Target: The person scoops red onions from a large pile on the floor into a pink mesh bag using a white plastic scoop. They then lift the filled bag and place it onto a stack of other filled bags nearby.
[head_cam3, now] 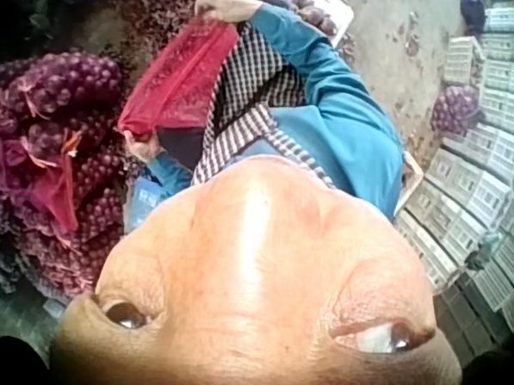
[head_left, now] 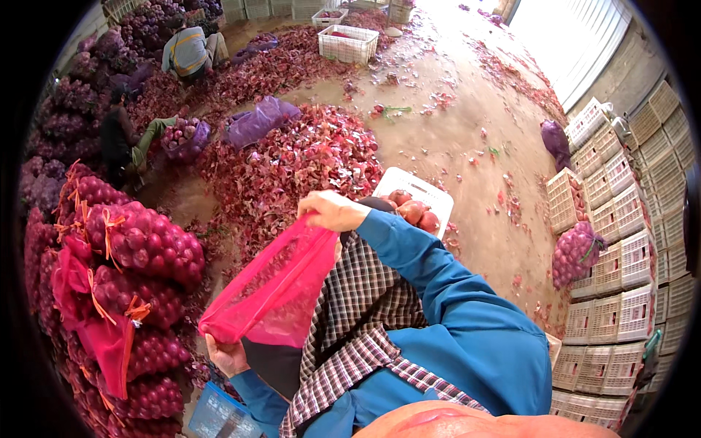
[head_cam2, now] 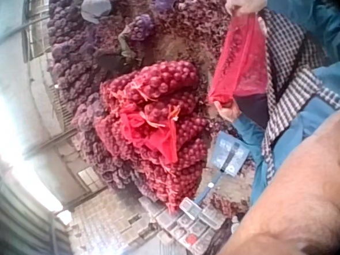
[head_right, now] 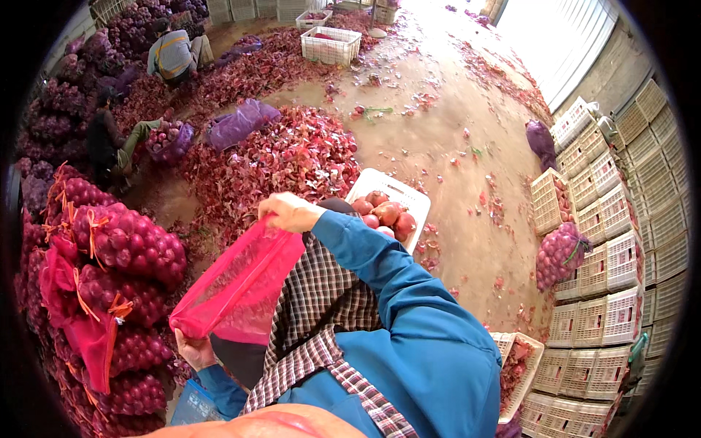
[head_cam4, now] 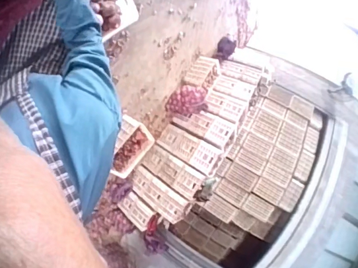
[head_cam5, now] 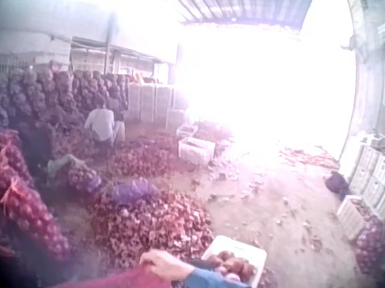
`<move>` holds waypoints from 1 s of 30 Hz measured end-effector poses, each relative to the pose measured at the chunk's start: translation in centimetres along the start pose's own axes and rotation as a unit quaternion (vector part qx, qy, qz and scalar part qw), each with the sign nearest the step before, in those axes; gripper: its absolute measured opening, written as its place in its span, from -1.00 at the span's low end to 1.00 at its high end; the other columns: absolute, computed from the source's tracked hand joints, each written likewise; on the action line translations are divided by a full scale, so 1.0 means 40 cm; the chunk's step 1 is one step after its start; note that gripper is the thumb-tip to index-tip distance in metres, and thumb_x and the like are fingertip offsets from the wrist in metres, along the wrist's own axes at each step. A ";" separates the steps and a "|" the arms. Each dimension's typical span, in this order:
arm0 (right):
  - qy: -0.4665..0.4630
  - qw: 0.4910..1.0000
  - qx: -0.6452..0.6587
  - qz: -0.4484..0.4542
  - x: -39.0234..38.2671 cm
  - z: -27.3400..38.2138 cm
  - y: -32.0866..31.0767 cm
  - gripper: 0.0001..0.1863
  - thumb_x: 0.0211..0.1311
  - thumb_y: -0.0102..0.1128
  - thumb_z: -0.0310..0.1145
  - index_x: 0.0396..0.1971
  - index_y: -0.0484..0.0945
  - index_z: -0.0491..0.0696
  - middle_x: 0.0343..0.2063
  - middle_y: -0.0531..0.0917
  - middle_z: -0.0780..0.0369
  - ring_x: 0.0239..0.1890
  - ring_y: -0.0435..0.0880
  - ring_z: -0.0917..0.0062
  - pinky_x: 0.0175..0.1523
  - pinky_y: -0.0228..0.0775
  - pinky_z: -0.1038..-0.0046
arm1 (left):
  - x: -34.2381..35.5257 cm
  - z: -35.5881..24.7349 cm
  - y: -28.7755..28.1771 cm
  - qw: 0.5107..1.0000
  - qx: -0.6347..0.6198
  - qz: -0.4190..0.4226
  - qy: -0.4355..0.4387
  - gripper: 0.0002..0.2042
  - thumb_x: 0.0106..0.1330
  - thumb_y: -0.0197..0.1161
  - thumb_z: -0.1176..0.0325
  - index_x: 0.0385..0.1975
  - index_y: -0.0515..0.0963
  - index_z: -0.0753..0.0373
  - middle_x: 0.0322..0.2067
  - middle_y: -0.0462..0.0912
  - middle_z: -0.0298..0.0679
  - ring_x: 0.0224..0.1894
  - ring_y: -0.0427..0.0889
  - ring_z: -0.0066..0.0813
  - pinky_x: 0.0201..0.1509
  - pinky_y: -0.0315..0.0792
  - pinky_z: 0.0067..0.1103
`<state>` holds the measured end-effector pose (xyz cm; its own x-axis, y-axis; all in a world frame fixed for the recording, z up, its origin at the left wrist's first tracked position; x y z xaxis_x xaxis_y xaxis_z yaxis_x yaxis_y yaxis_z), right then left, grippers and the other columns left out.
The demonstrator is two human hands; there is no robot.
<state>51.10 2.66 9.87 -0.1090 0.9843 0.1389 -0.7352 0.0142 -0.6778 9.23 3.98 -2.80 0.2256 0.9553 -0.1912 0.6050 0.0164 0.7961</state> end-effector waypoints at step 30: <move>-0.001 0.917 0.347 -0.198 -0.011 -0.024 -0.129 -0.84 0.15 0.26 -0.41 -0.27 0.55 -0.09 -0.50 0.57 0.38 -0.50 0.51 0.70 -0.35 0.39 0.63 | -0.065 0.143 0.162 0.942 0.219 0.164 -0.193 -0.61 0.23 0.27 0.06 -0.21 0.53 0.31 -0.33 0.64 -0.33 -0.36 0.58 -0.54 -0.27 0.47 -0.56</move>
<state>55.56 2.33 12.61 0.2574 0.9256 0.2774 -0.9660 0.2539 0.0490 16.92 -0.09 -0.44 0.6655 0.7073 -0.2383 0.6924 -0.4657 0.5511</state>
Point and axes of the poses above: each hand's wrist, its own x-axis towards the middle knuckle, its own y-axis out of the palm, z = x × y, the point moved 8 cm from there along x, towards the middle knuckle
